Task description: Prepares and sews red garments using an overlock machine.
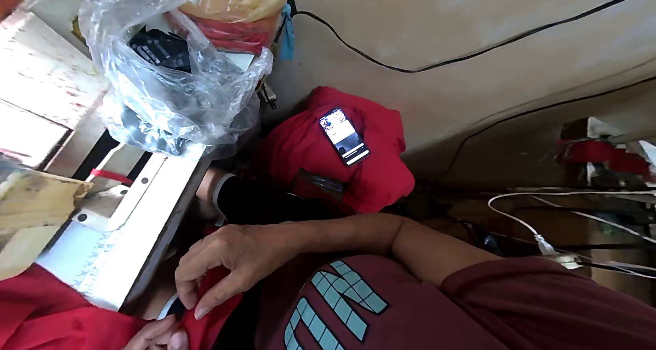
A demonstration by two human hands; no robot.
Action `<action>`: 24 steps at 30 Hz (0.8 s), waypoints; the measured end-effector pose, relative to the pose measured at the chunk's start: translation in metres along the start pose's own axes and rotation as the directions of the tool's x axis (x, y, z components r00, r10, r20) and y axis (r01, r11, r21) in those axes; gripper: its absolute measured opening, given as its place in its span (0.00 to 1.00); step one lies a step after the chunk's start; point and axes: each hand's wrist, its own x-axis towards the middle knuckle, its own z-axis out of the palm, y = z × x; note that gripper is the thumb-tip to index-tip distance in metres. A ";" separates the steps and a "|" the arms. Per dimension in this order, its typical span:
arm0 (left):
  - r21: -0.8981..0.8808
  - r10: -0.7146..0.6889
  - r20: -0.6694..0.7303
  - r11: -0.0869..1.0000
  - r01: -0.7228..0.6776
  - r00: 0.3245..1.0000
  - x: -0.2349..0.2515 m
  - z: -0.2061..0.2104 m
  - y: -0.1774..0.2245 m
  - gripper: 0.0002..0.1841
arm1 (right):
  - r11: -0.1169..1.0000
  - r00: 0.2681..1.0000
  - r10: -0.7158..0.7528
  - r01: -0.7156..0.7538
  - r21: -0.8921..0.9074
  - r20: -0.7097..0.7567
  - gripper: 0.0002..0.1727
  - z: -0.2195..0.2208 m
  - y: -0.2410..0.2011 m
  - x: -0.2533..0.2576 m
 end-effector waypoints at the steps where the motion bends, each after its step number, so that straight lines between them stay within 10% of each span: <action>1: 0.014 0.025 0.008 1.000 -0.026 1.000 0.000 0.000 -0.001 0.11 | 1.000 1.000 0.007 -0.007 -0.013 -0.003 0.09 0.000 0.000 0.000; 24: 0.319 0.004 0.009 0.948 -0.006 1.000 -0.005 0.002 -0.003 0.08 | 0.921 0.991 0.090 -0.045 -0.388 0.099 0.08 -0.003 0.003 -0.006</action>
